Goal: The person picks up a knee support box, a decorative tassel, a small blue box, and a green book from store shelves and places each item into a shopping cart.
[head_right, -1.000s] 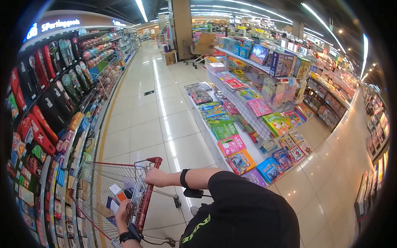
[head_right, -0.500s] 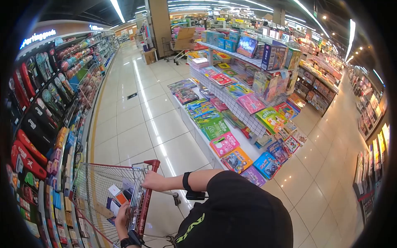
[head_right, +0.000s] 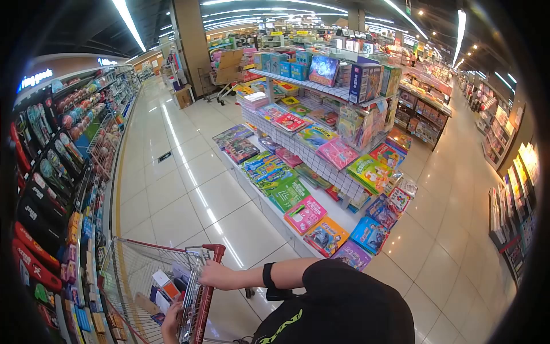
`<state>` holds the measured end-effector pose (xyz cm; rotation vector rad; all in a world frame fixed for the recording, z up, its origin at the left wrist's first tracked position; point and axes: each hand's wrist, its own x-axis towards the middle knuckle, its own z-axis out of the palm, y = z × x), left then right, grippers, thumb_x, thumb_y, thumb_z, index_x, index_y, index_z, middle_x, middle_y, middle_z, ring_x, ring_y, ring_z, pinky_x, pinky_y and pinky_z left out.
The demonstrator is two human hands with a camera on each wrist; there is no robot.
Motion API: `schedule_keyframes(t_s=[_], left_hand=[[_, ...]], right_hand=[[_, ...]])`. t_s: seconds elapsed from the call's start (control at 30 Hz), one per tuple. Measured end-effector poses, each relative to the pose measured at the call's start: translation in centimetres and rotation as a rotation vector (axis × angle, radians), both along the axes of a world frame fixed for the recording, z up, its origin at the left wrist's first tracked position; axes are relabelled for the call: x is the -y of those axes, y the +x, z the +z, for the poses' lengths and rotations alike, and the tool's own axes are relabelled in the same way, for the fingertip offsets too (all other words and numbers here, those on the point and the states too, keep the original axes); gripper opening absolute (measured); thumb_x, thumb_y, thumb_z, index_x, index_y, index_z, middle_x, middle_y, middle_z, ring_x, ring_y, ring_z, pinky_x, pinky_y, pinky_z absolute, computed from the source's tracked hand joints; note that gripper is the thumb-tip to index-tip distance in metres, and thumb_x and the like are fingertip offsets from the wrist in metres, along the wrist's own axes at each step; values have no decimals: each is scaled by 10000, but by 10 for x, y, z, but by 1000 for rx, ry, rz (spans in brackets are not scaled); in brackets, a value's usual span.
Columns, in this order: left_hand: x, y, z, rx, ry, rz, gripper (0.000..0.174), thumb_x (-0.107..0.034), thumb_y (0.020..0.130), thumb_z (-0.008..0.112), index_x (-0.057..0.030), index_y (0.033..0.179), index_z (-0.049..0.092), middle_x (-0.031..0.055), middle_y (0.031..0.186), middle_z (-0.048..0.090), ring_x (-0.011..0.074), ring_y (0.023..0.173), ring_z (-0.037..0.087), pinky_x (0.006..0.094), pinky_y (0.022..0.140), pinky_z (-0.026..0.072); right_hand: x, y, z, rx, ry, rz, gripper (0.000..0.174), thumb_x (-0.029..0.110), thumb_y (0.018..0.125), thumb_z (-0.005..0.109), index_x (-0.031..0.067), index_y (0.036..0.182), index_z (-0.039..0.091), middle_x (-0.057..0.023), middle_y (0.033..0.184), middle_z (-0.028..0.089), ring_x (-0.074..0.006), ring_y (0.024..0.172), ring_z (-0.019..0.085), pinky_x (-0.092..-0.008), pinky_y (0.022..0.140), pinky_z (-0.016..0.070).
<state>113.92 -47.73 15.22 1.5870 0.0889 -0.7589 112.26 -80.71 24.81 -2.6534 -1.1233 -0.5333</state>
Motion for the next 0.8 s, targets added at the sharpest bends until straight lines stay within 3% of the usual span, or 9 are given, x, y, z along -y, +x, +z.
schedule_keyframes(t_s=[0.4, 0.47, 0.5, 0.57, 0.73, 0.8], left_hand=[[12, 41, 56, 61, 104, -200, 290, -181, 888, 473, 9, 1096, 544, 48, 931, 580, 110, 843, 532, 232, 761, 416], [5, 51, 48, 200, 302, -293, 347, -315, 894, 465, -50, 1096, 563, 75, 976, 589, 151, 868, 530, 292, 773, 423], [2, 57, 45, 194, 302, -301, 347, -315, 894, 465, -50, 1096, 563, 75, 976, 589, 151, 868, 530, 292, 773, 423], [14, 67, 69, 72, 168, -293, 293, -183, 888, 477, 11, 1096, 552, 55, 942, 578, 110, 870, 524, 230, 769, 412], [12, 109, 68, 134, 177, -397, 303, -184, 885, 474, 24, 1088, 559, 66, 957, 581, 131, 904, 519, 236, 818, 390], [22, 122, 87, 177, 197, -422, 302, -201, 888, 476, 20, 1076, 561, 47, 919, 578, 117, 867, 510, 229, 781, 388]], right_hand=[[-7, 4, 8, -120, 12, -23, 67, 130, 706, 561, 125, 755, 516, -8, 677, 508, -181, 743, 549, -320, 666, 418], [-8, 8, 11, -114, 35, -4, 80, 131, 703, 567, 117, 756, 510, -12, 685, 506, -186, 748, 549, -324, 660, 429], [-10, 10, 11, -109, 61, 20, 93, 132, 699, 573, 109, 757, 504, -16, 694, 503, -191, 753, 549, -328, 655, 440], [-11, 18, 8, -129, 91, 40, 114, 134, 692, 581, 99, 752, 491, -24, 708, 497, -200, 755, 549, -333, 630, 452], [-20, 38, 7, -113, 133, -17, 78, 141, 669, 560, 111, 714, 504, -15, 714, 510, -187, 762, 541, -317, 637, 432], [-22, 50, 4, -82, 136, -65, 82, 142, 661, 559, 115, 703, 494, -15, 704, 500, -188, 746, 537, -315, 627, 430]])
